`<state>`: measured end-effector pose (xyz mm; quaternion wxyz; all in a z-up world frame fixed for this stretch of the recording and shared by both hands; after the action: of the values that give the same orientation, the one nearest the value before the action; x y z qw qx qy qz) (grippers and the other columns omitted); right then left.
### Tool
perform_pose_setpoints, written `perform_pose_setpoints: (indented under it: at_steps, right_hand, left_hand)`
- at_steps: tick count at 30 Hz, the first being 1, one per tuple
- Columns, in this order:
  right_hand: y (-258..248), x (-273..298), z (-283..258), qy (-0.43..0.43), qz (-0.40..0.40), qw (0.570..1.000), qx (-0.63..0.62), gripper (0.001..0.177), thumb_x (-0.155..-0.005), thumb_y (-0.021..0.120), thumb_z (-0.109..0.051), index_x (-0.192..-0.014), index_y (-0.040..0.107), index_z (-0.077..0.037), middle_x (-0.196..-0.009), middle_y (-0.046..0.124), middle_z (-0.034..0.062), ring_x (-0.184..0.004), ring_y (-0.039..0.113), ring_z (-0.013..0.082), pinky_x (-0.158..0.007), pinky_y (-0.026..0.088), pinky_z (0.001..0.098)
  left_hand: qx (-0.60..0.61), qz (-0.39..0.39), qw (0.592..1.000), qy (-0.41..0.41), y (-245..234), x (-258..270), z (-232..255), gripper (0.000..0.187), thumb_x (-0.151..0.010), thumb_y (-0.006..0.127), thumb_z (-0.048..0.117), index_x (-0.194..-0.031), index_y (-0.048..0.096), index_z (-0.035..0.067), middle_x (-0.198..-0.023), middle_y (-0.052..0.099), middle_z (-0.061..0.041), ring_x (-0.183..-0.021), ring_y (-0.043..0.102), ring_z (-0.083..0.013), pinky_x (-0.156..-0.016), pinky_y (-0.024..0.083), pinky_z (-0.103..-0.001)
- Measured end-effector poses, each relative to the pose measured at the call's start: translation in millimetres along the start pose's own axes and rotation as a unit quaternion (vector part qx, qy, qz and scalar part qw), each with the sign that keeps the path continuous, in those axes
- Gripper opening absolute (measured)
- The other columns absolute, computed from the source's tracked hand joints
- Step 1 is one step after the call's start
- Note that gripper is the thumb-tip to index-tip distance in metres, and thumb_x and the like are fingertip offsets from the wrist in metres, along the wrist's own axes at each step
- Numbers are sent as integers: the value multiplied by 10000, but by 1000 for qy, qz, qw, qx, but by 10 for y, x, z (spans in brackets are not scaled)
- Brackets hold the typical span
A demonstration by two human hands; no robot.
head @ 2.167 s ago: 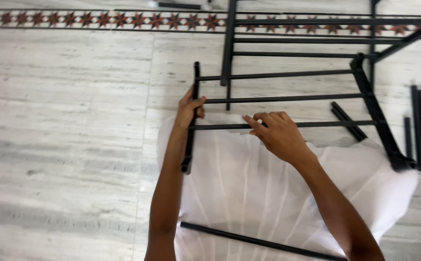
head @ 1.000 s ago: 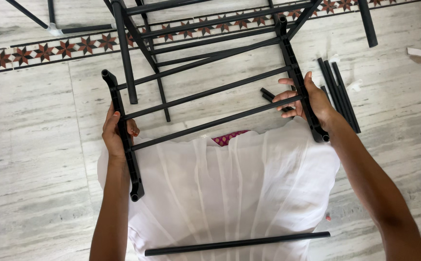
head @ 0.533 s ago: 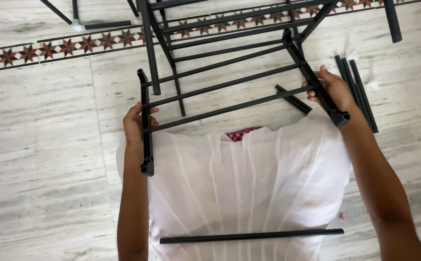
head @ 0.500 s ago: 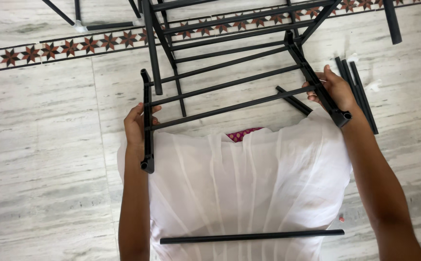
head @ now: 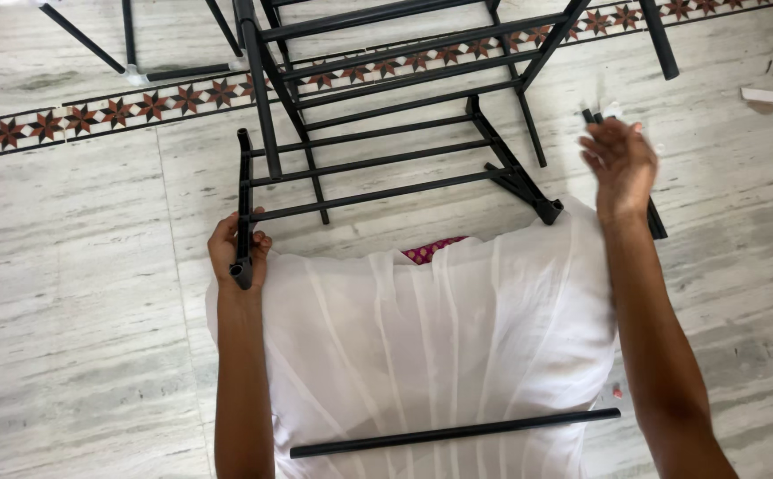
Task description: The person assembles a black metal shelving frame by inserting vertical and horizontal rods into the frame's joints. They then gather loose rods and attach white plastic end caps to the rod ends.
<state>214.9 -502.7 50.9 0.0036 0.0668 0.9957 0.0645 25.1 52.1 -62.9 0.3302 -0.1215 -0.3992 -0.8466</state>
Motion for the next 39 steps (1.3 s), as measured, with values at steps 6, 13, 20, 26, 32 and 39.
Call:
perform_pose_setpoints:
  at_steps: [6,13,20,26,32,39]
  right_hand:
    - [69,1629,-467,-205,-207,875,386,105,-1002,569,-35,-1074,642,-58,-1170,729,122,-1118,716,236,-940,618,352]
    - [820,3560,267,23,-620,646,445,470,-889,685,-66,-1349,599,-106,-1250,641,86,-1129,629,311,-979,464,406]
    - [930,2948,-114,-94,-499,692,513,317,-890,685,-259,-1197,721,-192,-926,667,36,-802,624,246,-733,493,388]
    - [1784,2473,-430,-380,-511,642,426,420,-960,599,-552,-1135,713,-187,-692,510,12,-635,505,196,-616,402,365]
    - [2395,1919,7,-444,-463,622,449,367,-995,594,-542,-1067,701,-199,-683,502,0,-582,503,202,-580,425,354]
    - [2251,1811,210,-436,-427,671,421,376,-965,633,-522,-1075,712,-171,-657,494,2,-547,496,181,-533,411,336]
  left_hand:
    - [-6,3,999,-47,2,-80,-46,264,-990,589,171,-1145,578,-42,-1081,724,-190,-529,539,-147,-511,471,-289]
    - [-10,-24,998,-56,103,6,-33,243,-998,563,149,-1185,574,-7,-1100,701,-180,-462,479,-133,-421,390,-259]
    - [-30,-25,997,-73,36,-57,-81,218,-1008,513,147,-1166,549,0,-1123,707,-199,-424,457,-139,-365,341,-257]
    - [-29,-23,997,-72,-19,-81,-95,226,-1029,517,148,-1156,555,-35,-1121,709,-208,-430,458,-140,-366,348,-264]
    - [1,-66,995,-73,-46,-134,-75,245,-1030,513,167,-1133,568,-48,-1097,718,-182,-439,473,-149,-388,376,-274]
    - [17,-56,996,-69,-84,-145,-62,237,-1059,513,158,-1157,592,-42,-1063,738,-180,-456,478,-131,-405,376,-254]
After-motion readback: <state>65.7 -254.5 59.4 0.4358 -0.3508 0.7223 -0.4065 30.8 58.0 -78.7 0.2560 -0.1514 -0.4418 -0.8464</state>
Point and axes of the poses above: each hand's wrist, its own x-axis away from the middle knuckle, its own y-axis out of the palm, z = x × y, the point moved 5 cm from there along -x, towards the middle knuckle
